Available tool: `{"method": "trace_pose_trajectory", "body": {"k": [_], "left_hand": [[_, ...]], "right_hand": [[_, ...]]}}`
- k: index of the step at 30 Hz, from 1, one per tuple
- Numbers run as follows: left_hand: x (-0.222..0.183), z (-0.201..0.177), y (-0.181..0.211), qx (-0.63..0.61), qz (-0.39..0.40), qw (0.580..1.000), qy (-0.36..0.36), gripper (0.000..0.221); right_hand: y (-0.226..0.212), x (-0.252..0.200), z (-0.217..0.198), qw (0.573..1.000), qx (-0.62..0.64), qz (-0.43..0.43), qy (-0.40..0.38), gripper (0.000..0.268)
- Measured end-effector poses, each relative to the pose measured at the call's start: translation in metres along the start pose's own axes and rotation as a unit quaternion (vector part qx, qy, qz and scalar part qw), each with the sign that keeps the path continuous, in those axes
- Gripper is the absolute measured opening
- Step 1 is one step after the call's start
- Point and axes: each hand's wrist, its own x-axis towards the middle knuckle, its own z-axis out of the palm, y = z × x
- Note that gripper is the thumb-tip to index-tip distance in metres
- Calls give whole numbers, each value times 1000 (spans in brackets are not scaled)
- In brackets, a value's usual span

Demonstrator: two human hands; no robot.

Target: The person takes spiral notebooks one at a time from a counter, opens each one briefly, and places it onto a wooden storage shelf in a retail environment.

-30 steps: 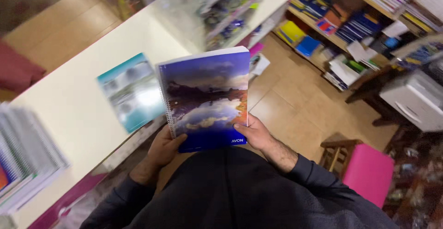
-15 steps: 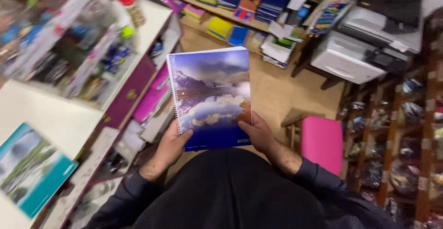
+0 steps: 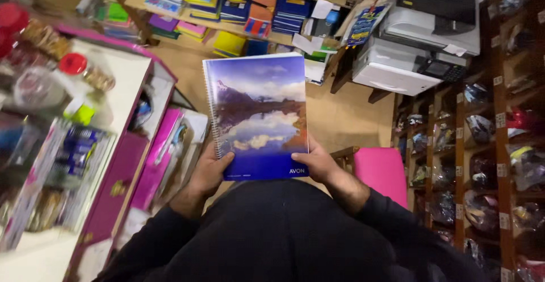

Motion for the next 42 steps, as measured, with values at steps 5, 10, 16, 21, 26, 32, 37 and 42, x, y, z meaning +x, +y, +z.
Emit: {"method": "trace_pose_trajectory", "body": {"k": [5,10,16,21,26,32,37,42], "left_hand": [[103,-23,23,9,-15,999,-38,38],[174,-4,124,376,-21,925,-40,106],[245,49,149,97,27,964,-246,121],[327,49,111,213,-110,968,75,35],[370,40,128,11,-35,998,52,40],[471,65,145,81,-122,989,39,60],[549,59,67,386,-139,912,29,68],[564,50,97,56,-127,987,81,79]], "right_hand": [[-64,72,33,996,-87,-28,4,53],[-104,139,65,969,-237,-54,52,45],[-109,210,98,838,-539,-83,14,47],[-125,274,67,773,-564,-204,-209,70],[-129,352,-18,890,-433,-145,-6,60],[-162,416,-70,977,-200,69,20,43],[-148,485,-94,840,-534,95,18,47],[-180,522,-113,908,-398,121,45,58]]}}
